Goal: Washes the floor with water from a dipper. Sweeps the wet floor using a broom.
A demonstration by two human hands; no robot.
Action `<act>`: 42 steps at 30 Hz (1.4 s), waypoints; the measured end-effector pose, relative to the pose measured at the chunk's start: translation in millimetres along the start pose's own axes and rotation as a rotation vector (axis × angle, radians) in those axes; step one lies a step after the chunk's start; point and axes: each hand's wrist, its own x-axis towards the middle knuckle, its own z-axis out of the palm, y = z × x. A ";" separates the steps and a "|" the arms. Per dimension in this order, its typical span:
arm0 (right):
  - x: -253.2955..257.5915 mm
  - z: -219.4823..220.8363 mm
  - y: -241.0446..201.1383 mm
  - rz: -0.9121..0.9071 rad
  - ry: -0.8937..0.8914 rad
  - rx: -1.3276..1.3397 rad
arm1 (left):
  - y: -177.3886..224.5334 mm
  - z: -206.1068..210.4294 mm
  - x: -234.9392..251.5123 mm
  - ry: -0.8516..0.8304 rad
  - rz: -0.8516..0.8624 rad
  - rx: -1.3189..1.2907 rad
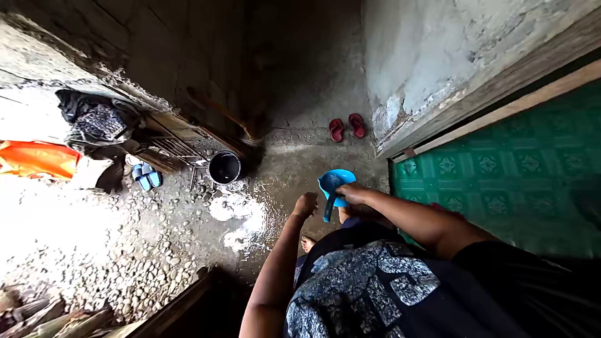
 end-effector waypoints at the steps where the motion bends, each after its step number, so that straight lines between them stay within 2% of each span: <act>1: 1.9 -4.6 15.6 0.023 -0.025 -0.050 | -1.7 -6.0 5.0 0.039 -0.007 0.048; 4: 6.9 -24.8 54.0 0.102 -0.119 -0.134 | -29.2 -24.7 12.6 0.168 -0.041 0.201; 7: 18.7 -38.9 95.0 0.189 -0.201 -0.192 | -74.4 -27.7 -4.3 0.277 -0.204 0.314; 13: 42.5 -59.0 157.1 0.366 -0.344 -0.268 | -184.5 21.2 -79.7 0.251 -0.532 0.306; 18: 67.7 -72.3 164.6 0.398 -0.408 -0.340 | -262.0 80.7 -134.8 0.121 -0.778 0.204; 21: 84.6 -83.2 144.2 0.401 -0.432 -0.374 | -289.2 112.6 -154.0 0.148 -0.861 0.092; 25: 111.1 -95.1 115.2 0.379 -0.397 -0.375 | -287.7 131.9 -150.7 0.210 -0.853 -0.034; 28: 131.0 -103.2 93.8 0.357 -0.382 -0.370 | -258.4 126.7 -141.2 0.253 -0.794 -0.092; 32: 153.4 -99.9 86.4 0.277 -0.294 -0.383 | -227.2 115.4 -123.4 0.297 -0.732 -0.130; 36: 152.2 -101.9 94.4 0.175 -0.222 -0.407 | -219.8 106.2 -108.6 0.309 -0.695 -0.106; 42: 111.2 -107.4 136.1 0.049 -0.172 -0.409 | -229.6 101.2 -98.9 0.293 -0.721 -0.111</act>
